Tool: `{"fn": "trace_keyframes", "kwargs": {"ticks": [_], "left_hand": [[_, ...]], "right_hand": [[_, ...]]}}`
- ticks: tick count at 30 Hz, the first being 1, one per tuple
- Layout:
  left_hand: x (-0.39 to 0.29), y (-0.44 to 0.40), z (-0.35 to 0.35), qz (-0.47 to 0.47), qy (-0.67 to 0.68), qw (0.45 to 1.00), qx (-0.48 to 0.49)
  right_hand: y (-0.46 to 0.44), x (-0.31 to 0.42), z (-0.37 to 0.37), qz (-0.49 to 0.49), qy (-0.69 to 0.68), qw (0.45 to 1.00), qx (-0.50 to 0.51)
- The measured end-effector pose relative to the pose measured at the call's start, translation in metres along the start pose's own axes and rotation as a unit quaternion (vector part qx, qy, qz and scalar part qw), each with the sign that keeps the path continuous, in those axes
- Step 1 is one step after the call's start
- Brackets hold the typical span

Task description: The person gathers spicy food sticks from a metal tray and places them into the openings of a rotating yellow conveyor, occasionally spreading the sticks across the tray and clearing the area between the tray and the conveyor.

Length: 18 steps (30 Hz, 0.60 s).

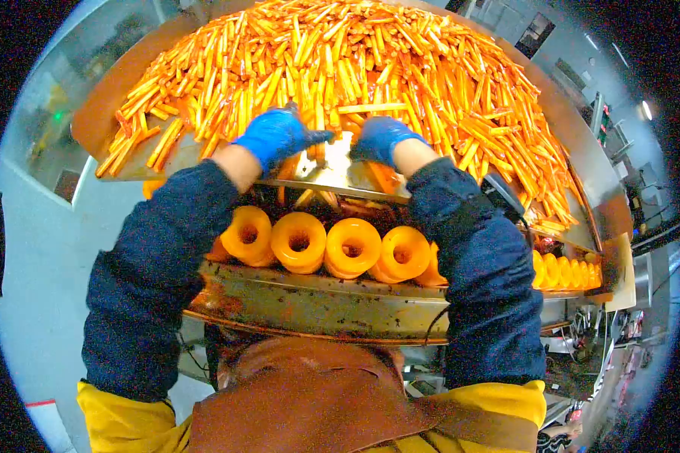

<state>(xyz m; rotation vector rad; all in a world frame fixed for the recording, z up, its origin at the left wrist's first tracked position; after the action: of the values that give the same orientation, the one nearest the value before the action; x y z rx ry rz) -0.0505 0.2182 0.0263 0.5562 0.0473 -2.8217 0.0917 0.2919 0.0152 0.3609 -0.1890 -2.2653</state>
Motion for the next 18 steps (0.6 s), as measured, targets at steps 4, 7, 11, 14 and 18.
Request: {"fn": "trace_keyframes", "kwargs": {"ticks": [4, 7, 11, 14, 18], "left_hand": [[0.005, -0.026, -0.028, 0.037, 0.033, 0.998, -0.035], [0.003, -0.009, -0.012, -0.082, -0.008, 0.996, 0.040], [0.066, -0.033, -0.004, -0.297, 0.039, 0.953, -0.043], [0.074, 0.010, 0.029, -0.081, 0.358, 0.930, -0.035], [0.080, 0.045, 0.047, -0.200, 0.300, 0.931, -0.061]], "right_hand": [[0.055, -0.038, 0.010, -0.034, -0.105, 0.994, 0.014], [0.087, -0.085, -0.011, -0.172, -0.443, 0.863, -0.171], [0.147, -0.032, 0.006, -0.117, -0.584, 0.724, -0.348], [0.156, 0.039, -0.006, -0.040, -0.607, 0.714, -0.347], [0.120, 0.105, -0.032, -0.047, -0.493, 0.816, -0.297]]}}
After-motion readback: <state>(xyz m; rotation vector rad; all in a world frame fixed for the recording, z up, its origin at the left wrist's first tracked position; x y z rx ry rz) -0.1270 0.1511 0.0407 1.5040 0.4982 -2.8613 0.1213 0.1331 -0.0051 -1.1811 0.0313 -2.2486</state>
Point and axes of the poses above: each hand's wrist, its own y-axis away from the middle knuckle, its own z-axis out of the back of the hand, x = y × z, the point moved 6 cm from there along -y, towards the middle knuckle, and after that the axes turned 9 degrees about y, right-handed, at the moved point
